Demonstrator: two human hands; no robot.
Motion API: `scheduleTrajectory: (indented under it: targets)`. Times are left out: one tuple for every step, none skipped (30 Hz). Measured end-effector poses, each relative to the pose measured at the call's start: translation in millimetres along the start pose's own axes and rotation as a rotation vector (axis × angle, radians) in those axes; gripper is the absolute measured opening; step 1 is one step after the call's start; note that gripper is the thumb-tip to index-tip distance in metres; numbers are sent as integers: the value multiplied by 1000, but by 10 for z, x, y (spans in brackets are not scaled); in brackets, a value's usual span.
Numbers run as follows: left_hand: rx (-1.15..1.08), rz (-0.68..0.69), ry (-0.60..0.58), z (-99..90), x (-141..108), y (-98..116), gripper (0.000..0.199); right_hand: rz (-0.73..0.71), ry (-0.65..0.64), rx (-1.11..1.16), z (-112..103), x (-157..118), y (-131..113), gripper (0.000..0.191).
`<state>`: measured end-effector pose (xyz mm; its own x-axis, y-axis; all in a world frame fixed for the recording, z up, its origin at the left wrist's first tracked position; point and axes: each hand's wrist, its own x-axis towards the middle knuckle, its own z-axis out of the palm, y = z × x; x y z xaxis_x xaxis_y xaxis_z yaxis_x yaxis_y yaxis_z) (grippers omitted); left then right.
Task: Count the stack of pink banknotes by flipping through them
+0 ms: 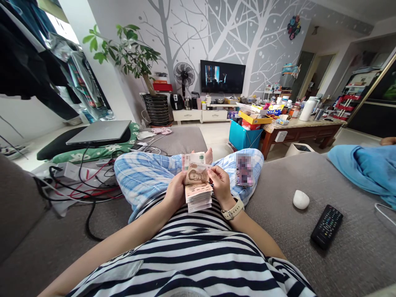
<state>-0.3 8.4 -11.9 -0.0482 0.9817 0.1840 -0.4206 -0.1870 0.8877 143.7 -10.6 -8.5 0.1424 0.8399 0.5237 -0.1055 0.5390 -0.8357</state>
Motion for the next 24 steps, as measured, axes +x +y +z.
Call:
scheduleTrajectory:
  targets:
    - [-19,-16,-23,8,-11,23,23,-4,-1,3,-1,1,2,26]
    - [-36,-28,-33,15,-21,43,22,-9,-1,11,-2,2,6,27]
    - [-54,-45,-46,20,-28,59,21,-14,1,23,-2,1,9,29]
    - [-78,-56,-55,24,-33,68,20,-18,4,38,-3,0,12,31]
    - [-100,-67,-60,25,-35,70,19,-15,4,55,-3,-1,14,33]
    - [-119,-76,-61,26,-33,66,19,-7,-4,71,-3,-4,16,34]
    - [-137,-82,-57,26,-30,57,20,4,-16,87,-2,-6,17,34]
    - [-152,-87,-51,27,-26,46,20,16,-29,100,-2,-8,17,33]
    - [-166,-92,-44,28,-23,35,22,27,-41,109,-2,-10,16,32]
    - [-181,-97,-37,31,-22,29,23,35,-47,115,-2,-10,15,31]
    - [-194,-103,-35,36,-23,27,24,37,-44,115,-1,-9,15,30]
    - [-207,-112,-36,42,-27,31,25,33,-31,110,-1,-6,15,29]
    - [-219,-124,-42,48,-33,40,25,27,-12,99,0,-2,16,29]
    - [-230,-136,-50,54,-40,52,26,24,14,84,1,4,18,29]
    - [-239,-149,-62,59,-48,65,27,25,45,67,2,12,21,28]
    - [-245,-160,-76,62,-56,77,29,32,76,53,3,19,25,27]
    - [-248,-169,-92,63,-63,86,30,45,102,43,5,26,29,26]
    - [-246,-173,-106,61,-68,93,31,59,119,38,6,32,33,25]
    - [-240,-174,-117,57,-72,95,31,68,128,38,7,36,37,25]
    - [-231,-173,-124,52,-74,94,31,69,127,39,8,38,39,25]
    - [-221,-171,-127,46,-75,89,30,63,121,40,8,38,40,25]
    - [-213,-170,-128,40,-75,84,29,55,112,37,8,36,39,26]
    - [-207,-171,-129,35,-75,77,29,48,106,31,8,34,37,27]
    - [-203,-173,-129,30,-74,71,28,44,99,22,8,31,34,28]
